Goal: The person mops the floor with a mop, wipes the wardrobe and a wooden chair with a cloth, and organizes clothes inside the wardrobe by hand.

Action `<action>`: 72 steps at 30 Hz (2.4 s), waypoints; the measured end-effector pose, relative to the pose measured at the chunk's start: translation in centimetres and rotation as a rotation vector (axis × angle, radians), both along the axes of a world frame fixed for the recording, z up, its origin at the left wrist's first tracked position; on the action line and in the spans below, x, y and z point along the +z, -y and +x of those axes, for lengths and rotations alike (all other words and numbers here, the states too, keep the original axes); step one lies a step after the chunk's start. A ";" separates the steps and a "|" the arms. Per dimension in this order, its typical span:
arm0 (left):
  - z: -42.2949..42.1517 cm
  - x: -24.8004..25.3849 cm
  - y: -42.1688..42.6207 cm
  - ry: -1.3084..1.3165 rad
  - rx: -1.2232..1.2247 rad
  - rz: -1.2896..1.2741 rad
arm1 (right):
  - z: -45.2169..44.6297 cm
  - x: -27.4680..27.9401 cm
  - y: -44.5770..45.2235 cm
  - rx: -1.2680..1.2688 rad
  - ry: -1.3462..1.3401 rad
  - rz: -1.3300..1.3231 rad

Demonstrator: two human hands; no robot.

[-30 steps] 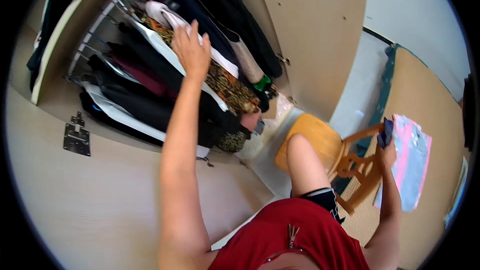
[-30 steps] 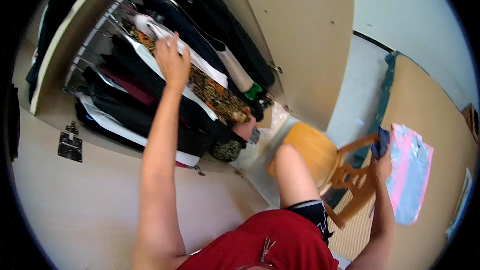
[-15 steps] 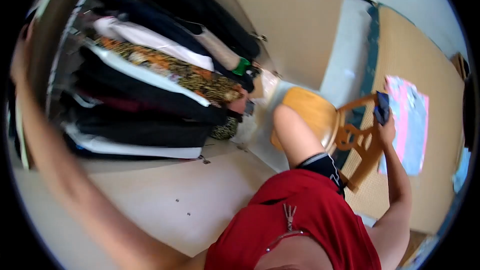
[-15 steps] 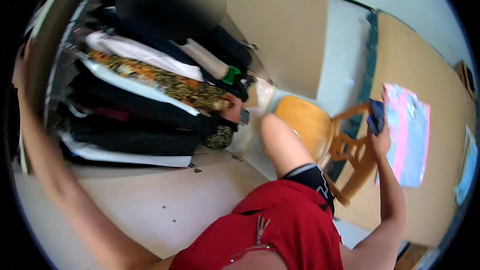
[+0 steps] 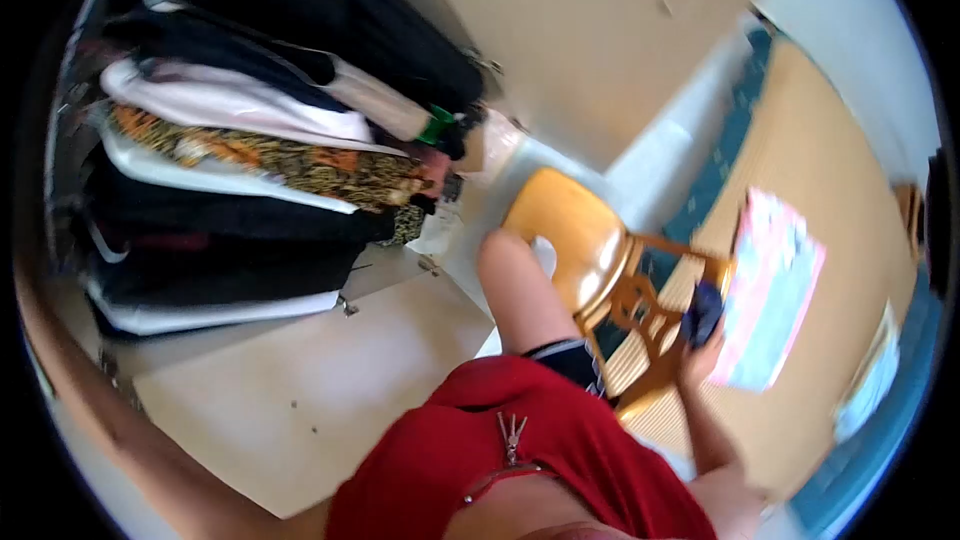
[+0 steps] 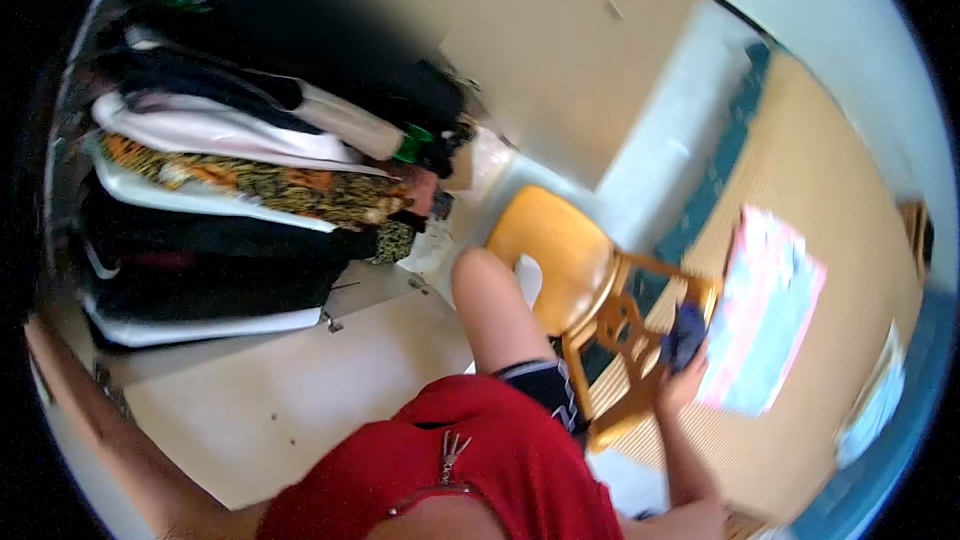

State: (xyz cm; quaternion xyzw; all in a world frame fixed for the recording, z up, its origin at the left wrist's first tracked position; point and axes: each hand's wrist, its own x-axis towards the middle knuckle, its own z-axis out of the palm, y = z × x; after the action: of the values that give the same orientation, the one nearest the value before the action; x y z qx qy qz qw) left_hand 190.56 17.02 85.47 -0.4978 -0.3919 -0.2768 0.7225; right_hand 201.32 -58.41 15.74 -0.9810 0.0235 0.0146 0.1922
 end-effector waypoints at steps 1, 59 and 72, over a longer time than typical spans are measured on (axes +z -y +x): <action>-1.0 -0.4 -0.7 -0.103 -0.070 0.254 | -0.6 0.3 -0.5 -0.033 0.013 0.028; 11.9 7.4 8.2 -0.228 -1.210 -1.114 | 24.9 72.7 -71.5 1.318 0.414 -0.113; 25.3 10.1 -5.5 0.071 -0.396 -1.277 | 24.6 71.3 -68.1 1.376 0.478 0.192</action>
State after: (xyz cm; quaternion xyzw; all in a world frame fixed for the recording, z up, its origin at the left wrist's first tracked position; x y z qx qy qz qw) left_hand 215.86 22.48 95.61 -0.8809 -0.4034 -0.1342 0.2080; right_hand 225.95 9.72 87.04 -0.7291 -0.6415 -0.0803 0.2245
